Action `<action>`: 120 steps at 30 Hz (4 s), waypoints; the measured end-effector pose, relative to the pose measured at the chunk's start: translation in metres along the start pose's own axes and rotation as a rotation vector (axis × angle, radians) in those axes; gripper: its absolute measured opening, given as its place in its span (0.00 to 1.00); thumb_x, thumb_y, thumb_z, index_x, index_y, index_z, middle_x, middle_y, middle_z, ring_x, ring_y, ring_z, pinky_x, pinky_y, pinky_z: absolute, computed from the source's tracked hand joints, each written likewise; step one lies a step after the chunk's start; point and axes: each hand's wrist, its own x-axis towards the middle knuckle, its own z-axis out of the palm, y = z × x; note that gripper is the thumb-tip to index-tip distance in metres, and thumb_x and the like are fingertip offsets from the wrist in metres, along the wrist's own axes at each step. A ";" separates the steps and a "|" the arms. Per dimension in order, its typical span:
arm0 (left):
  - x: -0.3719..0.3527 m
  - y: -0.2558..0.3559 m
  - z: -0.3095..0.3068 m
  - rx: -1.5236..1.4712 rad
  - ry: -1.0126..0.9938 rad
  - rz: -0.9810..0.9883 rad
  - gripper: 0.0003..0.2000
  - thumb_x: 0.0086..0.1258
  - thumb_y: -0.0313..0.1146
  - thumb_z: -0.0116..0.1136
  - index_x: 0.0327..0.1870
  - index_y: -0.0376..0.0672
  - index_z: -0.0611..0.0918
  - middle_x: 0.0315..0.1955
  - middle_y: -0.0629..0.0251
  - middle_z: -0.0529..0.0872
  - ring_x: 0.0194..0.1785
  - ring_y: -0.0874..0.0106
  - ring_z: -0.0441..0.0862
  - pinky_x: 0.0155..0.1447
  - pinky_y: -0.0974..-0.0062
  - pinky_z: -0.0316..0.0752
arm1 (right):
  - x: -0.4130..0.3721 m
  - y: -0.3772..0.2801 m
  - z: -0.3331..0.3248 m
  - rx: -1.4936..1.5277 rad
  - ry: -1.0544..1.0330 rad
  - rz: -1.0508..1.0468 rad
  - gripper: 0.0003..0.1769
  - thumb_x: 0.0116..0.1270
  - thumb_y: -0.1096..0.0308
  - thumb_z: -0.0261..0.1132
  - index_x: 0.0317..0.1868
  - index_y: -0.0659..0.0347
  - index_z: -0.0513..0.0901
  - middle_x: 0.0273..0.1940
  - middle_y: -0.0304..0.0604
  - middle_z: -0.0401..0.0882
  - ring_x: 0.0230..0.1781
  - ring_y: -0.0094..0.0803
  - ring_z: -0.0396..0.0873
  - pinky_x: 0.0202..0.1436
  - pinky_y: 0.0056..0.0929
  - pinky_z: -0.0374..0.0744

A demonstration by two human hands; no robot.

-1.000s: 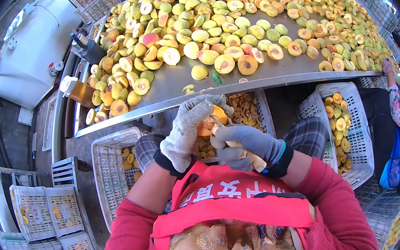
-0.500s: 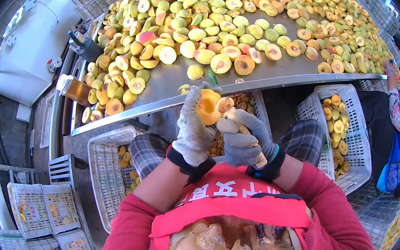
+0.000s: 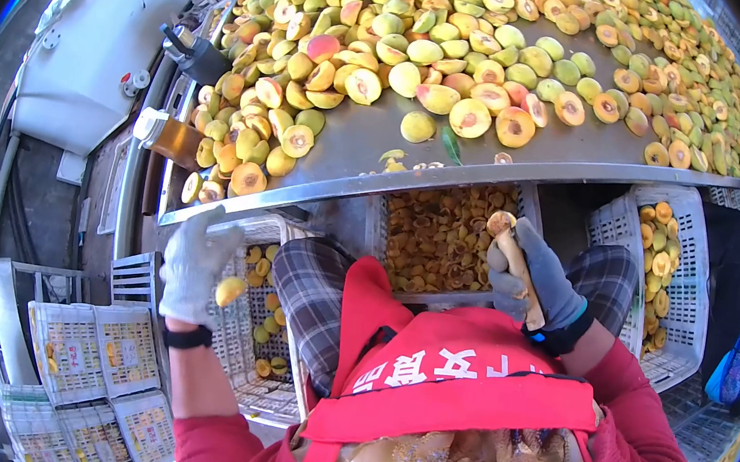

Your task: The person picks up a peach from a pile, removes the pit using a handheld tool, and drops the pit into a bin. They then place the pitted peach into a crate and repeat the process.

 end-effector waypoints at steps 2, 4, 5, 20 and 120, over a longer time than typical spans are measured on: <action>0.028 0.027 0.003 -0.109 0.097 0.129 0.26 0.54 0.43 0.65 0.53 0.38 0.79 0.50 0.51 0.81 0.52 0.61 0.79 0.55 0.68 0.73 | 0.004 0.004 0.015 -0.104 0.072 0.008 0.14 0.73 0.48 0.46 0.49 0.43 0.67 0.27 0.35 0.69 0.12 0.21 0.63 0.08 0.20 0.61; 0.071 0.041 0.028 -0.084 0.089 0.151 0.29 0.58 0.45 0.61 0.58 0.37 0.75 0.50 0.48 0.80 0.52 0.60 0.79 0.57 0.69 0.70 | 0.007 0.011 0.021 -0.267 0.114 0.024 0.16 0.73 0.47 0.45 0.49 0.46 0.67 0.23 0.37 0.67 0.12 0.23 0.63 0.08 0.21 0.63; 0.097 0.036 0.048 -0.020 0.113 0.214 0.30 0.58 0.45 0.61 0.59 0.37 0.73 0.51 0.47 0.80 0.52 0.59 0.79 0.58 0.67 0.70 | 0.006 0.015 0.022 -0.342 0.108 0.036 0.18 0.72 0.46 0.44 0.47 0.49 0.68 0.21 0.37 0.67 0.11 0.23 0.63 0.09 0.21 0.63; 0.062 0.097 0.077 -1.356 -0.510 -0.029 0.17 0.59 0.26 0.62 0.50 0.33 0.76 0.39 0.61 0.83 0.39 0.74 0.82 0.47 0.79 0.77 | 0.013 0.005 0.049 -0.704 0.067 -0.022 0.22 0.69 0.46 0.49 0.33 0.59 0.71 0.17 0.38 0.68 0.12 0.25 0.66 0.14 0.22 0.66; -0.057 0.167 0.127 -1.235 -0.283 0.268 0.16 0.72 0.42 0.51 0.44 0.35 0.82 0.36 0.65 0.84 0.40 0.79 0.77 0.46 0.79 0.72 | 0.009 0.050 0.050 -1.757 0.139 -0.659 0.15 0.61 0.63 0.59 0.42 0.66 0.70 0.23 0.42 0.75 0.15 0.29 0.75 0.18 0.27 0.75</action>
